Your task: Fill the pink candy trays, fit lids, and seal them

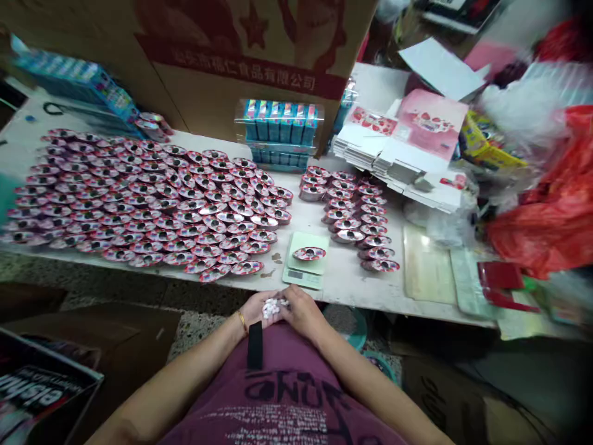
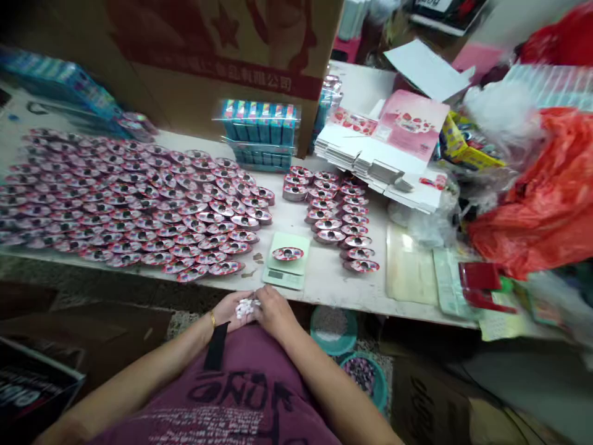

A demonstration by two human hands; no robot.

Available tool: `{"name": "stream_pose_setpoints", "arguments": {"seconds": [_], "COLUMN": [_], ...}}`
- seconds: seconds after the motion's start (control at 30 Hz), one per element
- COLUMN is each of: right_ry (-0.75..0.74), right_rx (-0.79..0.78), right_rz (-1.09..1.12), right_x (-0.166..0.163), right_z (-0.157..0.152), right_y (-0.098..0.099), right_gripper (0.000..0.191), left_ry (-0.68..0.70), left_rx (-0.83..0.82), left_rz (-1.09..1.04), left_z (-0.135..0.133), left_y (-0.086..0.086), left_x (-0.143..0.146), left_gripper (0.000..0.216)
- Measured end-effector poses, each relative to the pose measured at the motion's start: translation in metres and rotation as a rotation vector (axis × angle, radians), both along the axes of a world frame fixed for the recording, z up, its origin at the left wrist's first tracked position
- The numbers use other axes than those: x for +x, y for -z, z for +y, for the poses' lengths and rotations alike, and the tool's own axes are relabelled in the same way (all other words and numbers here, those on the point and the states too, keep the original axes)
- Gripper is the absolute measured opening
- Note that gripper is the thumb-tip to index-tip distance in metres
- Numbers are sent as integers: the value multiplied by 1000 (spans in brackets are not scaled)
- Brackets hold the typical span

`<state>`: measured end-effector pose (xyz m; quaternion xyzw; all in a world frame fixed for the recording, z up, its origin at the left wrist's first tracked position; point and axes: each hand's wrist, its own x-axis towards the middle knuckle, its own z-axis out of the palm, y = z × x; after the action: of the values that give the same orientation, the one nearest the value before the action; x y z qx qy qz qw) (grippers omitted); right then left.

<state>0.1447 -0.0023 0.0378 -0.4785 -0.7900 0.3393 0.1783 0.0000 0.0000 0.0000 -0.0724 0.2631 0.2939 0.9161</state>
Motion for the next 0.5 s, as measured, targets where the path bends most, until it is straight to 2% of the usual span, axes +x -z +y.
{"name": "stream_pose_setpoints", "arguments": {"seconds": [0.13, 0.27, 0.4, 0.5], "right_ry": [124, 150, 107, 63], "right_rx": [105, 242, 299, 282], "right_rz": [69, -24, -256, -330], "right_x": [38, 57, 58, 59], "right_z": [29, 68, 96, 105], "right_y": [-8, -14, -12, -10], "right_gripper": [14, 11, 12, 13], "left_ry": [-95, -169, -182, -193], "left_rx": [33, 61, 61, 42], "left_rz": [-29, -25, 21, 56], "left_z": [13, 31, 38, 31], "left_y": [-8, -16, -20, -18], "left_x": [25, 41, 37, 24], "left_gripper": [27, 30, 34, 36]}}
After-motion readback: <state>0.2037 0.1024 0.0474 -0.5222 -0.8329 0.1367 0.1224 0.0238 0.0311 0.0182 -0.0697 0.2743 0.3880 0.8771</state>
